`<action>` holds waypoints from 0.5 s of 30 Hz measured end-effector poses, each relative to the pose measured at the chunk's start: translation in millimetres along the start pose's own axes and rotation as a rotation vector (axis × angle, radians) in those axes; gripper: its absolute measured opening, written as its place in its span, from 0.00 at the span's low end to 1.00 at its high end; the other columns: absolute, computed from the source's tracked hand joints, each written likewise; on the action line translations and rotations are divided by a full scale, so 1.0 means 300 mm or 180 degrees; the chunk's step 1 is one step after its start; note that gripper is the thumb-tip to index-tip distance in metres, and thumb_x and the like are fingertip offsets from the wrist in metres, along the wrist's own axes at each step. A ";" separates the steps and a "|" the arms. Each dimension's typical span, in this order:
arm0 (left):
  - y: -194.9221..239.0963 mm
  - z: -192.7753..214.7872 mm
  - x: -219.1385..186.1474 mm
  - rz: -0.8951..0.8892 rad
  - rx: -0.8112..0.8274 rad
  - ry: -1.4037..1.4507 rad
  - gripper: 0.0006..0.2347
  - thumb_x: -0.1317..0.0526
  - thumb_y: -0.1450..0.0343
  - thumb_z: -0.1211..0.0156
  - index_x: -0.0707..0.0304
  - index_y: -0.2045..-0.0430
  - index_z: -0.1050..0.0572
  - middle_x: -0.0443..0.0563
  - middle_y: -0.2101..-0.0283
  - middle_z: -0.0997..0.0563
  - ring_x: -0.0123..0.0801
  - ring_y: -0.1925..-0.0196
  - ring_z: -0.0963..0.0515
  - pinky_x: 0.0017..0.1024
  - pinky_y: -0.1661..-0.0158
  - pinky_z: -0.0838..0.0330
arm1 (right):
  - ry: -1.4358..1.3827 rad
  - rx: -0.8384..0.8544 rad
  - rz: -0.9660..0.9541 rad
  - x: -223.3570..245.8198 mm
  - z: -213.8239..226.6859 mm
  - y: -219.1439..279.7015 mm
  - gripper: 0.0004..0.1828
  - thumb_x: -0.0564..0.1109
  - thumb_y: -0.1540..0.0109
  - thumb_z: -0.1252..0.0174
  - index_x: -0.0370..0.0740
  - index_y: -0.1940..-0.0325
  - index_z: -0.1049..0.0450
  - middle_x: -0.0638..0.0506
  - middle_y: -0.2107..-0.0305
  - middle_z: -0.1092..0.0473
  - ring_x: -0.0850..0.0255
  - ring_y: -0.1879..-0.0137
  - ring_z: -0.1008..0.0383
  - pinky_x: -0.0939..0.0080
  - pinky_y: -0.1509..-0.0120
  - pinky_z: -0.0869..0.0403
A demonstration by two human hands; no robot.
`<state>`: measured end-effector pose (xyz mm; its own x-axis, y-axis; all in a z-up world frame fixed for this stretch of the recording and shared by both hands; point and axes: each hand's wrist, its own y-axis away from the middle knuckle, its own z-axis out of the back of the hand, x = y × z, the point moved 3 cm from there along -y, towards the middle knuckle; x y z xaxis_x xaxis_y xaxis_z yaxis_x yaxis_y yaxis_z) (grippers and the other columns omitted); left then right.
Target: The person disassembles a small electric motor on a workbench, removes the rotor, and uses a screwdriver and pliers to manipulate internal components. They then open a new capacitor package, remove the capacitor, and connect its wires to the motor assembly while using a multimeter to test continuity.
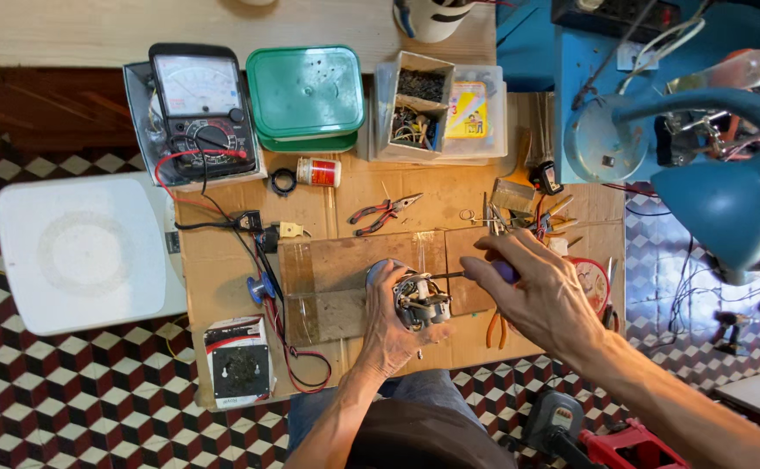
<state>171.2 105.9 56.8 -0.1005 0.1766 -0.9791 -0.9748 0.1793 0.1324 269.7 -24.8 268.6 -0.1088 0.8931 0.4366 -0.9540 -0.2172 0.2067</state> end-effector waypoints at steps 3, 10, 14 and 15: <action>0.002 0.082 -0.053 -0.0293 0.0231 -0.0567 0.57 0.31 0.45 0.31 0.67 0.27 0.53 0.74 0.25 0.50 0.61 0.22 0.51 0.62 0.29 0.61 | 0.0779 0.0723 -0.1219 -0.034 -0.001 0.030 0.25 0.61 0.35 0.43 0.40 0.45 0.32 0.46 0.67 0.21 0.45 0.66 0.19 0.46 0.62 0.24; -0.189 0.175 -0.263 -0.0382 0.1286 -0.1006 0.24 0.45 0.26 0.45 0.57 0.37 0.30 0.58 0.34 0.28 0.46 0.32 0.29 0.43 0.36 0.35 | 0.0385 0.0557 0.0762 -0.044 0.019 0.068 0.16 0.41 0.37 0.46 0.36 0.46 0.33 0.41 0.61 0.33 0.45 0.57 0.26 0.48 0.57 0.26; -0.272 0.098 -0.302 -0.0413 0.2198 -0.0351 0.17 0.58 0.28 0.47 0.58 0.45 0.25 0.56 0.53 0.16 0.44 0.50 0.18 0.38 0.49 0.24 | -0.0116 0.0358 0.1306 -0.038 -0.006 0.083 0.15 0.36 0.41 0.47 0.39 0.50 0.27 0.45 0.60 0.33 0.48 0.51 0.28 0.51 0.48 0.28; -0.277 0.091 -0.308 -0.0547 0.2262 0.0200 0.16 0.62 0.28 0.49 0.60 0.47 0.24 0.56 0.56 0.15 0.44 0.53 0.17 0.37 0.51 0.23 | -0.0244 0.0367 0.1239 -0.042 -0.009 0.092 0.17 0.35 0.40 0.48 0.41 0.48 0.25 0.45 0.60 0.32 0.49 0.51 0.29 0.53 0.47 0.28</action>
